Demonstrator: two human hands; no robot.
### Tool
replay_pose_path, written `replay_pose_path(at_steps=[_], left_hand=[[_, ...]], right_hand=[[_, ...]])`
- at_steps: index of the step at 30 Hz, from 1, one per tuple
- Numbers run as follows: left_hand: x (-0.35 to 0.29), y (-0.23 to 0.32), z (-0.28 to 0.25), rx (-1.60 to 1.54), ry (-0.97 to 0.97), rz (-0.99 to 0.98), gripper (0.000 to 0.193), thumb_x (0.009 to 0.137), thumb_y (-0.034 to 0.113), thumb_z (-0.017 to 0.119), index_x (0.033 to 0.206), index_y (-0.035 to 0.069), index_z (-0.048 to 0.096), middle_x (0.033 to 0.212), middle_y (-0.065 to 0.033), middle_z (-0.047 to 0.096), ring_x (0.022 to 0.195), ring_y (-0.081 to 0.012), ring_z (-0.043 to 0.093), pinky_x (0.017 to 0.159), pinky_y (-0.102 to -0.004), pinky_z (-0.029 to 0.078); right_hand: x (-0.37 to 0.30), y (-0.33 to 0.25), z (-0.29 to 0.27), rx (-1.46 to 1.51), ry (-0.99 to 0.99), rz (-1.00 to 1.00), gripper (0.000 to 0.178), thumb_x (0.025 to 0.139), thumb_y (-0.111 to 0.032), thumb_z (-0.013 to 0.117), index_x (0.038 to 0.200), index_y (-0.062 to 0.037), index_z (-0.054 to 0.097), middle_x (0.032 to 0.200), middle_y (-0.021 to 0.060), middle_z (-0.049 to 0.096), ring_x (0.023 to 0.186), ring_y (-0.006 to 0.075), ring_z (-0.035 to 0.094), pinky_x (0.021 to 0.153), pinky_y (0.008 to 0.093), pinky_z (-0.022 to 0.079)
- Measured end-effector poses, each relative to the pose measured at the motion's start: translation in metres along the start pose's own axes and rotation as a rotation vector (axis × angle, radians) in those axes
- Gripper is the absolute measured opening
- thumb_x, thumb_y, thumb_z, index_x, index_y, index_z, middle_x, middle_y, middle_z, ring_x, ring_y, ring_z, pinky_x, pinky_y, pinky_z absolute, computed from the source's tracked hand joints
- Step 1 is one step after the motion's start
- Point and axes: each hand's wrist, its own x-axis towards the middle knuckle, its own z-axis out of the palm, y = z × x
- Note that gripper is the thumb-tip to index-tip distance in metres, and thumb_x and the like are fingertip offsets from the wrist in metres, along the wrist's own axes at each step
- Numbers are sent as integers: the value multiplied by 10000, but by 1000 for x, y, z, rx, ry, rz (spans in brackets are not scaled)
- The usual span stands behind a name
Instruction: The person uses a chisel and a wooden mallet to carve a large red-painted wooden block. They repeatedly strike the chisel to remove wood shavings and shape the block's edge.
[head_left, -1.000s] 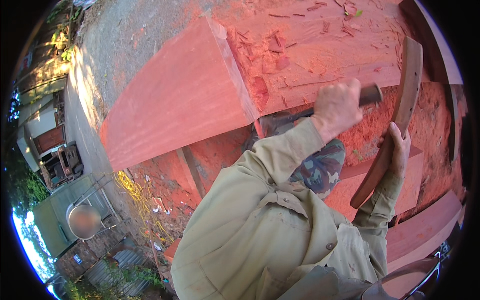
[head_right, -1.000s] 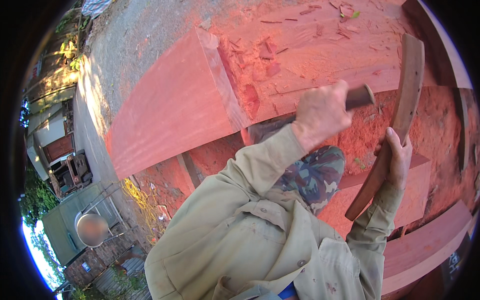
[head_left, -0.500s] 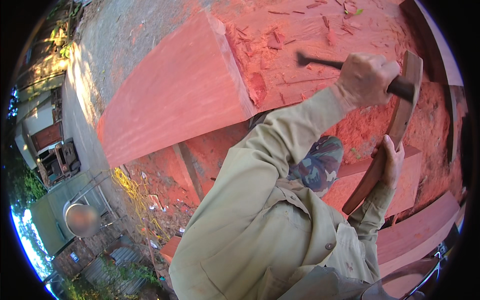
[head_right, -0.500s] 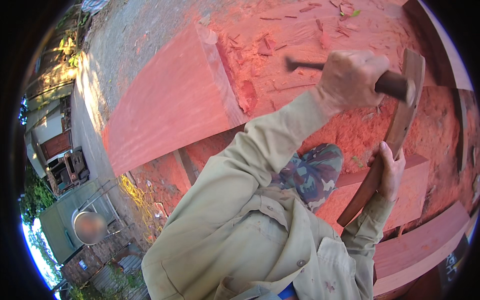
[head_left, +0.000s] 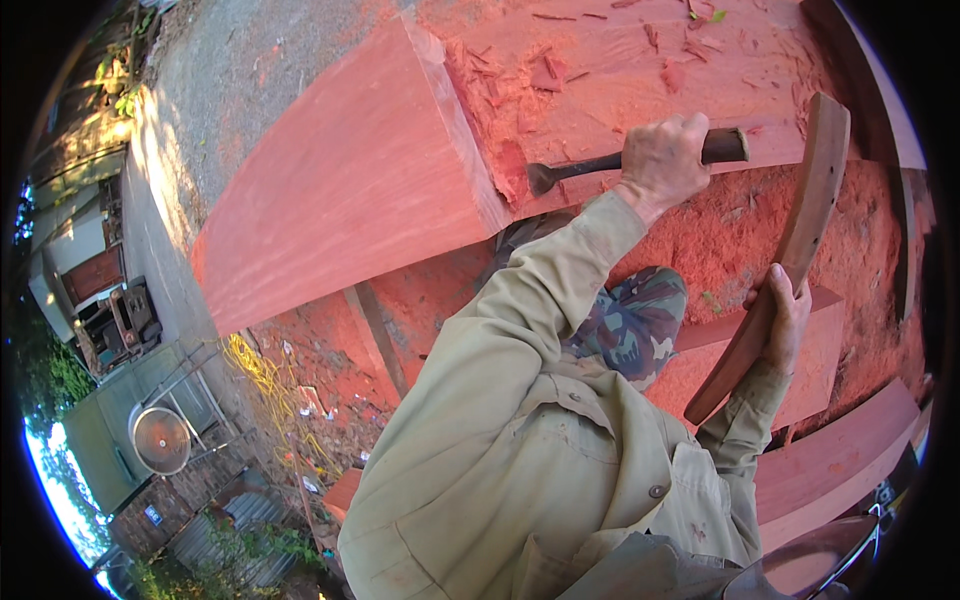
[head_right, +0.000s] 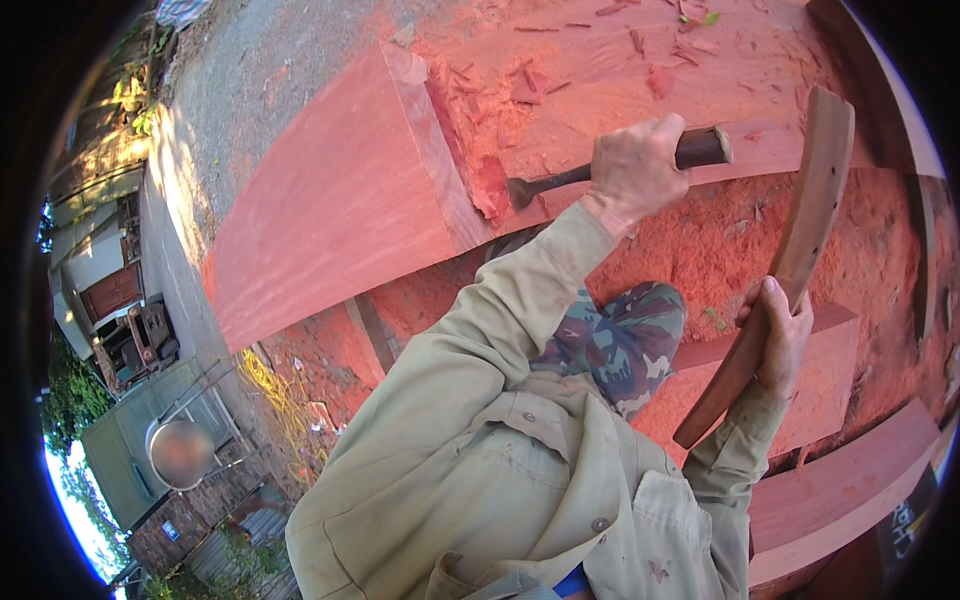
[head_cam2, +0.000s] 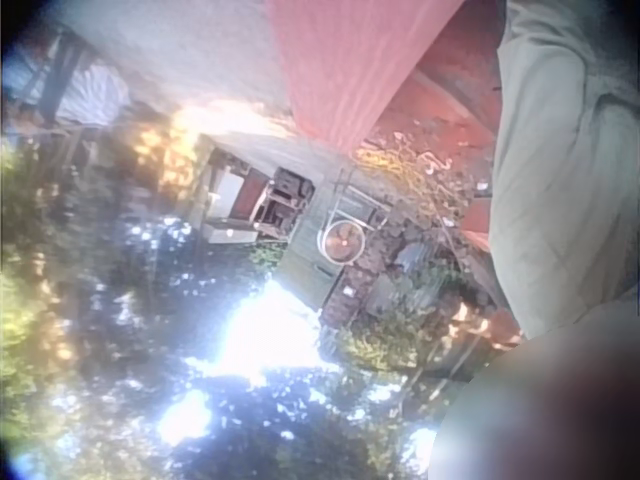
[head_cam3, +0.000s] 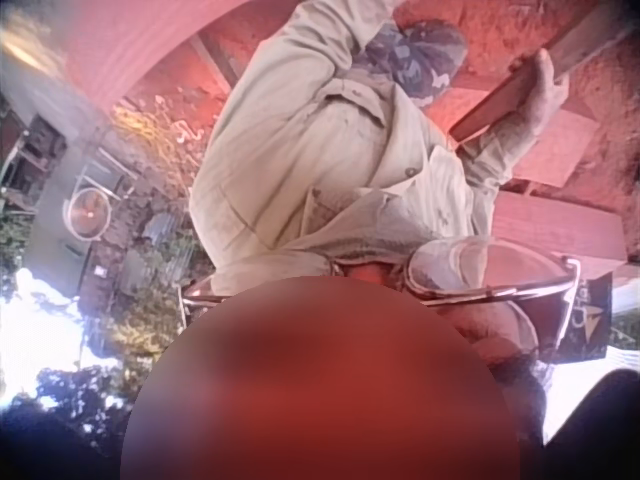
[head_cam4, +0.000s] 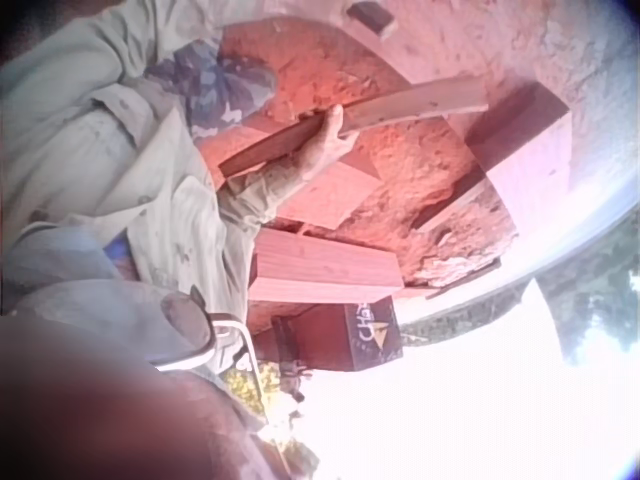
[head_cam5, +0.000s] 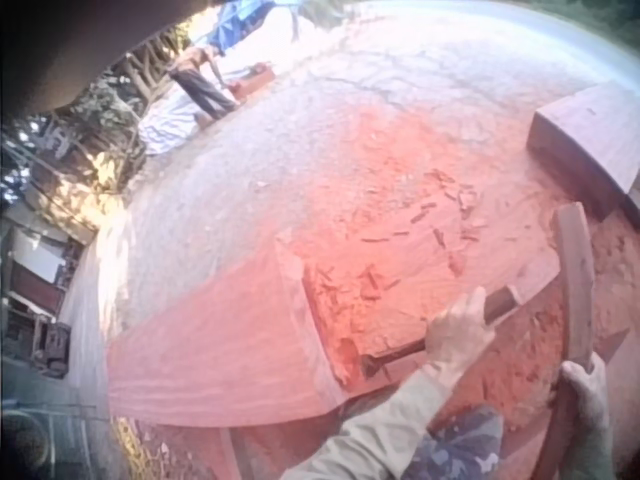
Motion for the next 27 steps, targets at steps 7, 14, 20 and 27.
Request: replay_pose_path(at_steps=[7,14,20,27], left_hand=[[-16,1,-17,-20,52,97,237,730,183,797,841,97,605,732,-118,677,655,-340,716,584,-456,571],[-22,1,-32,-83,105,112,239,706,170,788,823,102,592,709,-106,651,665,-322,712,567,-444,550],[-23,-10,-26,-44,86,94,219,715,173,781,812,105,596,721,-108,665,662,-325,710,569,-452,552],[-14,-9,-17,-27,51,43,235,730,194,794,824,101,600,720,-115,672,658,-348,712,564,-470,555]], right_hand=[[2,-34,5,-29,72,-50,374,982,-345,766,1119,-33,613,878,71,676,686,150,658,622,305,553],[-17,-63,34,6,91,-107,364,965,-298,778,1141,-24,615,872,62,662,694,145,639,628,292,528],[-9,-62,51,-322,-211,-102,349,941,-206,811,1165,-36,605,858,-2,597,705,91,578,614,273,485],[-13,-67,23,6,144,-155,370,986,-305,755,1180,-28,606,915,76,678,716,156,655,641,292,536]])
